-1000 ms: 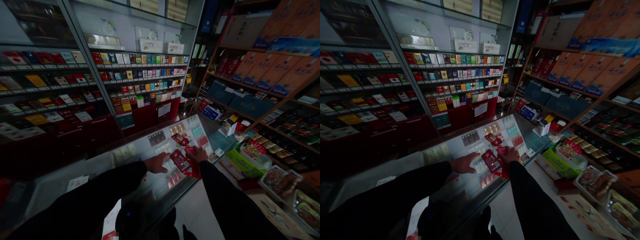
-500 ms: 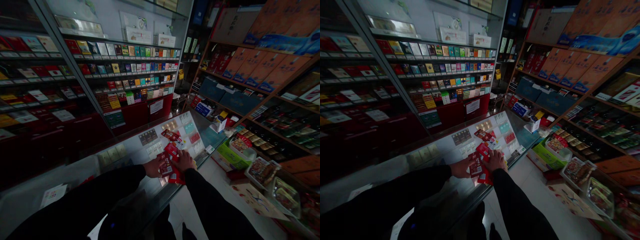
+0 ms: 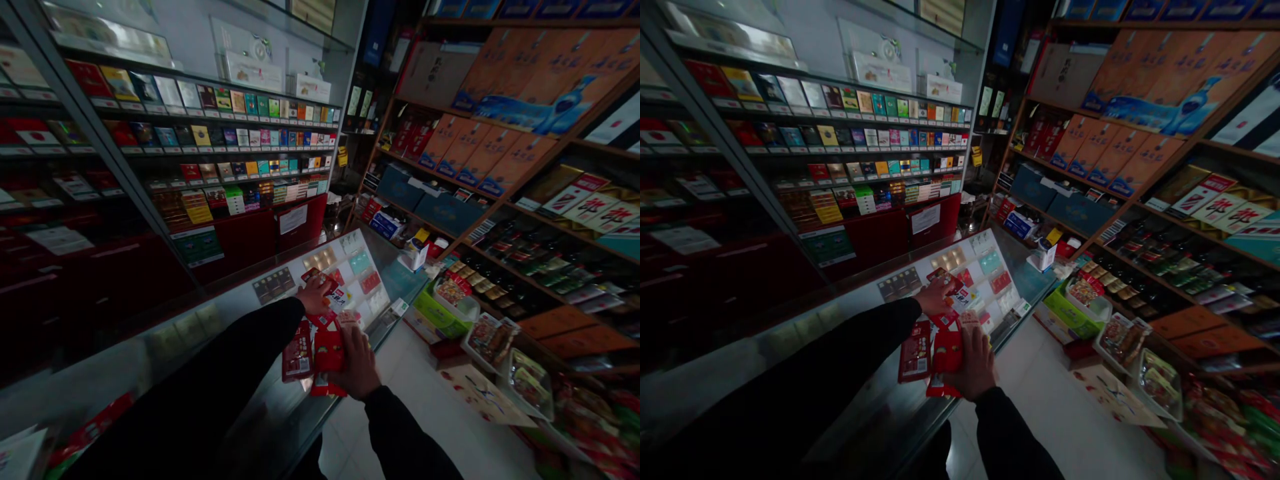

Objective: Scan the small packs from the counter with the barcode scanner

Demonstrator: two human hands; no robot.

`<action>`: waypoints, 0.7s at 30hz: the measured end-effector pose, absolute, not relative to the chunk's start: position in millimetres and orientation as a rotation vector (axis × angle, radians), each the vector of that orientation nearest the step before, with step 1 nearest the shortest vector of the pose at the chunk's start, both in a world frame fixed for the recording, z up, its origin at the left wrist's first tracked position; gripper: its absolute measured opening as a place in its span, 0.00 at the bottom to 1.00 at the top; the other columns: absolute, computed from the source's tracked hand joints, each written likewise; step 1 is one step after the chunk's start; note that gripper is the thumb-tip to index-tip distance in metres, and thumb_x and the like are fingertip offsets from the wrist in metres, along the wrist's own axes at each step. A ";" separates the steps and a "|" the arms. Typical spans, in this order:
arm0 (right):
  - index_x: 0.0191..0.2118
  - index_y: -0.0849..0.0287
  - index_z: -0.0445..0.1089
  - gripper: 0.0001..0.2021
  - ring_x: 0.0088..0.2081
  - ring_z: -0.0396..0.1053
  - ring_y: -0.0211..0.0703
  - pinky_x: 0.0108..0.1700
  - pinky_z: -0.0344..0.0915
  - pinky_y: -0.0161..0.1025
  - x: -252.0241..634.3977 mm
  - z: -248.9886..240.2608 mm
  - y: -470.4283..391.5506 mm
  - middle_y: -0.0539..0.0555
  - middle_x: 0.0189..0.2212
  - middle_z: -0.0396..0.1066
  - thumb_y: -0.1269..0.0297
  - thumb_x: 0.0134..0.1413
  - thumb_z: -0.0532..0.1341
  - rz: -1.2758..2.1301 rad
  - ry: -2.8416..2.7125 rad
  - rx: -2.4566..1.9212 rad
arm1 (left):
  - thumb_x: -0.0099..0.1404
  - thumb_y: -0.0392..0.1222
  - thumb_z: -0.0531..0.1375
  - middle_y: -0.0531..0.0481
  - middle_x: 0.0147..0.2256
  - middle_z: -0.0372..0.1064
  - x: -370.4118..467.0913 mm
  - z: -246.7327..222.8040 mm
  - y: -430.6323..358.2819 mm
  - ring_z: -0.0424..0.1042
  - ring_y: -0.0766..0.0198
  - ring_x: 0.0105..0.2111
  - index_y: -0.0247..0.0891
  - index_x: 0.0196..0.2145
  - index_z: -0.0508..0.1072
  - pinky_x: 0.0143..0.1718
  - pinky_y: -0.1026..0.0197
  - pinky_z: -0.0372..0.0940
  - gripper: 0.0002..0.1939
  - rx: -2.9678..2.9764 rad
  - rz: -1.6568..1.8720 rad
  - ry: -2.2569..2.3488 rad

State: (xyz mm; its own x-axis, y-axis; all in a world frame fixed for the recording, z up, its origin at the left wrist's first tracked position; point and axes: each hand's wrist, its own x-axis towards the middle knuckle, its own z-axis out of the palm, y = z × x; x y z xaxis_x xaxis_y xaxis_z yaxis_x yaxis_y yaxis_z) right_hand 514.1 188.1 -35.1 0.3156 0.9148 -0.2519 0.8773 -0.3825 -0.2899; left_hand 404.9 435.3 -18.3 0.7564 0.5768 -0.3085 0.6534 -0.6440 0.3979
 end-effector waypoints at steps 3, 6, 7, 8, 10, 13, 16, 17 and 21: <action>0.74 0.48 0.33 0.61 0.71 0.33 0.75 0.62 0.48 0.68 514.7 -36.2 187.2 0.63 0.74 0.30 0.40 0.41 0.68 0.668 -1.644 -2.541 | 0.54 0.72 0.57 0.42 0.74 0.19 420.2 -37.9 447.7 0.27 0.33 0.71 0.48 0.73 0.39 0.63 0.27 0.42 0.57 2.406 -0.199 1.010; 0.74 0.51 0.34 0.61 0.71 0.33 0.76 0.62 0.49 0.67 516.3 -37.7 192.8 0.63 0.74 0.31 0.41 0.40 0.69 0.694 -1.698 -2.531 | 0.53 0.74 0.57 0.42 0.74 0.24 423.3 -52.5 451.7 0.28 0.37 0.72 0.49 0.72 0.46 0.65 0.28 0.39 0.56 2.444 -0.214 0.973; 0.74 0.52 0.35 0.61 0.71 0.33 0.77 0.63 0.48 0.66 516.0 -38.2 194.4 0.63 0.74 0.32 0.41 0.40 0.69 0.689 -1.730 -2.513 | 0.53 0.75 0.57 0.41 0.74 0.26 421.7 -55.4 451.1 0.28 0.38 0.72 0.49 0.71 0.48 0.65 0.29 0.38 0.55 2.468 -0.217 0.943; 0.74 0.52 0.36 0.61 0.71 0.33 0.77 0.63 0.48 0.66 515.0 -38.7 195.6 0.63 0.74 0.33 0.41 0.40 0.69 0.684 -1.758 -2.494 | 0.53 0.75 0.57 0.41 0.74 0.29 418.8 -57.2 449.7 0.29 0.38 0.72 0.49 0.71 0.49 0.66 0.29 0.38 0.55 2.489 -0.217 0.912; 0.74 0.53 0.37 0.59 0.70 0.35 0.77 0.63 0.48 0.65 511.2 -40.0 196.9 0.63 0.74 0.34 0.42 0.41 0.68 0.671 -1.793 -2.471 | 0.54 0.76 0.57 0.40 0.74 0.32 409.7 -57.8 444.0 0.31 0.38 0.72 0.48 0.71 0.52 0.66 0.31 0.39 0.54 2.516 -0.209 0.857; 0.74 0.52 0.36 0.58 0.70 0.35 0.75 0.64 0.48 0.63 503.4 -42.0 196.7 0.62 0.74 0.33 0.45 0.43 0.68 0.630 -1.844 -2.457 | 0.57 0.74 0.55 0.41 0.74 0.32 390.4 -54.6 429.0 0.33 0.38 0.72 0.48 0.70 0.54 0.66 0.33 0.41 0.50 2.533 -0.178 0.796; 0.74 0.52 0.35 0.57 0.71 0.34 0.73 0.64 0.47 0.62 496.6 -43.0 195.6 0.61 0.74 0.34 0.47 0.44 0.67 0.587 -1.883 -2.443 | 0.60 0.72 0.54 0.41 0.73 0.34 369.3 -51.5 408.4 0.36 0.39 0.72 0.48 0.71 0.51 0.67 0.36 0.43 0.48 2.534 -0.135 0.762; 0.74 0.52 0.36 0.56 0.71 0.34 0.73 0.64 0.47 0.62 494.6 -42.9 194.9 0.61 0.74 0.34 0.47 0.45 0.67 0.576 -1.881 -2.440 | 0.60 0.71 0.55 0.41 0.73 0.35 362.8 -50.9 401.1 0.36 0.40 0.72 0.48 0.71 0.49 0.67 0.38 0.44 0.48 2.522 -0.126 0.765; 0.74 0.50 0.38 0.54 0.70 0.35 0.73 0.64 0.48 0.62 486.3 -43.0 190.3 0.60 0.74 0.36 0.46 0.46 0.66 0.562 -1.867 -2.436 | 0.60 0.71 0.56 0.38 0.73 0.38 341.2 -49.8 374.7 0.37 0.40 0.72 0.44 0.72 0.46 0.67 0.40 0.47 0.51 2.441 -0.126 0.822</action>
State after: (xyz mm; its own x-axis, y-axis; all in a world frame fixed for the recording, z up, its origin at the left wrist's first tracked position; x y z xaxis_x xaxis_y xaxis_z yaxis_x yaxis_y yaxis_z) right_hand 486.3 190.3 -43.0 0.2191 0.9380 -0.2685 0.9303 -0.2838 -0.2324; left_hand 341.2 374.7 -49.8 0.8079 0.5311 -0.2554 0.5832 -0.6579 0.4765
